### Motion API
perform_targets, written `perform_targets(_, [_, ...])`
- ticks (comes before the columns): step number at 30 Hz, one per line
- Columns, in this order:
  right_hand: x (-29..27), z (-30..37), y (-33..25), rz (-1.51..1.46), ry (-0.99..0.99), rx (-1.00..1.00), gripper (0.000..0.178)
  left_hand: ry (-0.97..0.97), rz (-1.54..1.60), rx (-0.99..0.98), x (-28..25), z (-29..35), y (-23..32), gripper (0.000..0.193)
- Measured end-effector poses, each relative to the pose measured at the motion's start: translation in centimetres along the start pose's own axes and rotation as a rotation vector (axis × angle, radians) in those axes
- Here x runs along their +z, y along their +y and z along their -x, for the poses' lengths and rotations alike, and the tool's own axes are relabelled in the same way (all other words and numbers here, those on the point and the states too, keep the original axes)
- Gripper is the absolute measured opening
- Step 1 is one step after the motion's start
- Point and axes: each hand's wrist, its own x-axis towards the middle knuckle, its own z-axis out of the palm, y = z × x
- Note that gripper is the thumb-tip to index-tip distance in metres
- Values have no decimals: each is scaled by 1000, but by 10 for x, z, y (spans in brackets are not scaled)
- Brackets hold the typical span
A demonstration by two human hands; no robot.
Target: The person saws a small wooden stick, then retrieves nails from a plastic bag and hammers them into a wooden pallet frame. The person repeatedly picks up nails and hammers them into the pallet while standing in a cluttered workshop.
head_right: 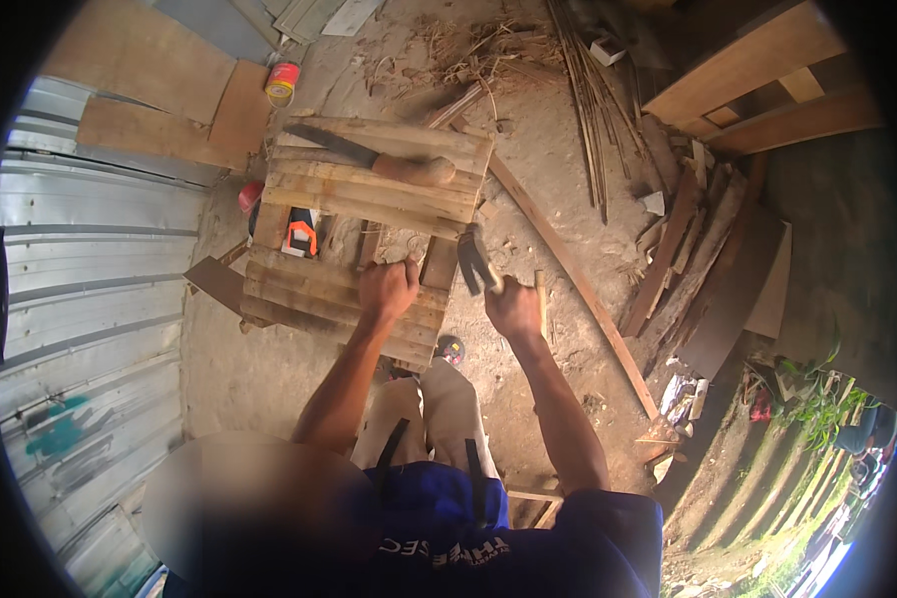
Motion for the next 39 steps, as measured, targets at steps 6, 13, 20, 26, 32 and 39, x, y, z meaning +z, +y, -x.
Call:
perform_targets(6, [-1, 8, 1, -247, 59, -474, 17, 135, 38, 44, -2, 2, 1, 44])
perform_targets(13, [4, -1, -14, -162, -82, -244, 19, 178, 43, 42, 4, 0, -1, 47])
perform_targets(20, [-5, -18, -16, -144, -58, -154, 17, 133, 31, 26, 3, 5, 0, 48])
perform_targets(26, [-4, -15, -12, -102, -113, 116, 20, 196, 30, 47, 3, 5, 1, 48])
perform_targets(32, [4, -17, -4, -9, -103, -141, 17, 175, 60, 35, 3, 3, 3, 46])
perform_targets(39, [14, -10, 9, 22, 107, -416, 10, 148, 59, 24, -1, 3, 2, 42])
